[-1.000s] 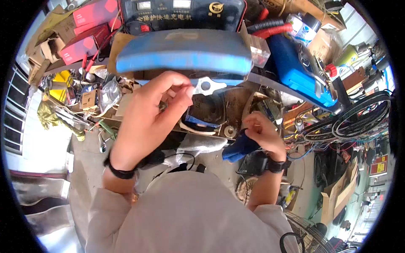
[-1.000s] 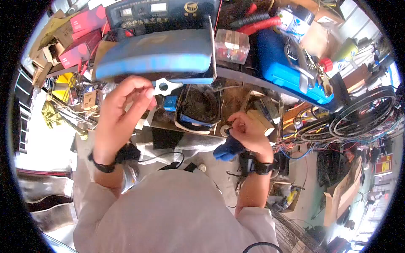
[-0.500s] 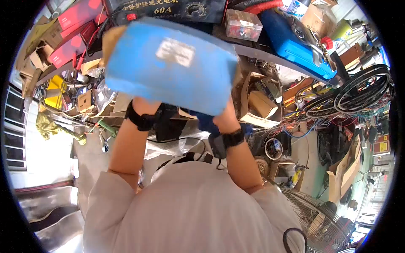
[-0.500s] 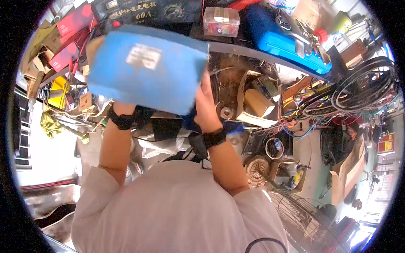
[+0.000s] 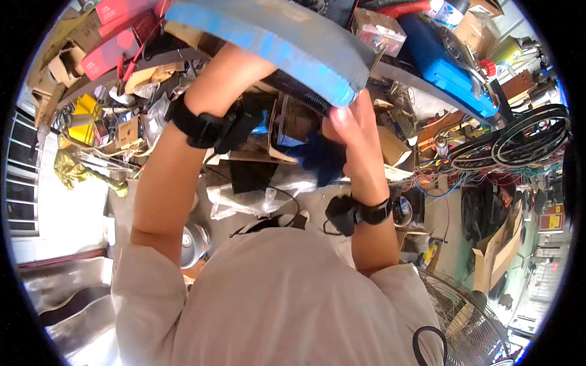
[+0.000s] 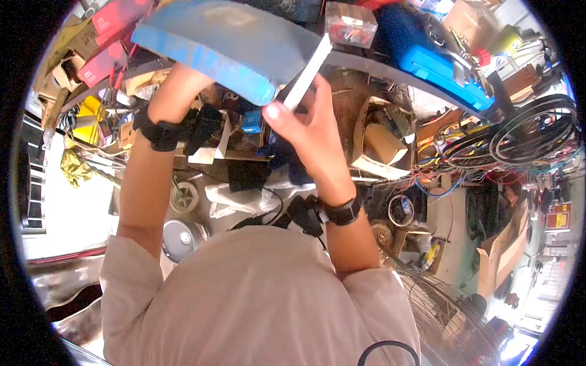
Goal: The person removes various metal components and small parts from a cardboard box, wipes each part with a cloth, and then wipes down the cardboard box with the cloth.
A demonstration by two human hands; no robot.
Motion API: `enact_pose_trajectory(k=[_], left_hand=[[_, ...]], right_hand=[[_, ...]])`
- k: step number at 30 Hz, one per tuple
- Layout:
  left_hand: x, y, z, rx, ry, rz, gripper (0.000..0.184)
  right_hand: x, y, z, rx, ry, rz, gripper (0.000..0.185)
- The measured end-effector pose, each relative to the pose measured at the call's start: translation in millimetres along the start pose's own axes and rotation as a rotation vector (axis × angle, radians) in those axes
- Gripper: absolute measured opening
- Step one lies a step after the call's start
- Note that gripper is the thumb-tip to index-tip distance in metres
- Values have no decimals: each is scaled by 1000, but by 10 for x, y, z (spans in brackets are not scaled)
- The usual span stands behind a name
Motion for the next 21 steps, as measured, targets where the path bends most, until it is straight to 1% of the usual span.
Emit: enact_pose_trajectory(k=[2, 3, 4, 5, 6, 7, 8, 10, 12, 14, 15, 16, 17, 19, 21], left_hand=[[121, 61, -93, 28, -37, 56, 14], [225, 122, -158, 46, -56, 99, 14], [363, 225, -232, 52, -58, 140, 15], [502, 330, -296, 48, -58, 183, 15], [619, 439, -324, 22, -49, 212, 15], [720, 549, -318, -31, -34, 224, 15], [791, 650, -260, -101, -21, 215, 15], [906, 859, -23, -227, 29, 181, 16], [927, 1014, 332, -255, 90, 110, 16], [846, 1164, 745, -244, 290, -36, 14], [808, 1229, 922, -239, 389, -109, 14], [745, 1294, 1094, -310, 586, -321, 12], [712, 1370, 1204, -287, 631, -358, 12], [610, 1575, 1299, -242, 716, -436, 11], [492, 1750, 1307, -311, 716, -594, 12]], right_hand=[[8, 6, -67, 55, 50, 46, 71], [62, 16, -166, 39, 18, 67, 68], [35, 89, -171, 186, 84, 28, 61], [97, 154, -315, 111, 5, 36, 55], [155, 251, -462, 111, 56, 3, 40], [153, 347, -531, 111, 108, -29, 36], [106, 422, -530, 40, -10, 5, 41], [150, 589, -713, 85, -19, 87, 43], [297, 747, -919, 159, -17, 205, 46], [687, 875, -1287, 284, 20, 381, 46], [908, 897, -1409, 325, -23, 477, 50], [1128, 923, -1531, 371, -70, 573, 54], [1344, 952, -1651, 420, -118, 665, 58], [1629, 840, -1646, 403, -249, 681, 66], [2013, 755, -1813, 394, -289, 683, 68]])
Point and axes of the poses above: each hand's wrist, its own y-axis away from the middle knuckle, its own z-axis out of the palm, x = y × z, the point moved 4 cm from there along -y, towards the middle knuckle, and after that the axes turned 4 degrees about -y, right-handed, at the moved point
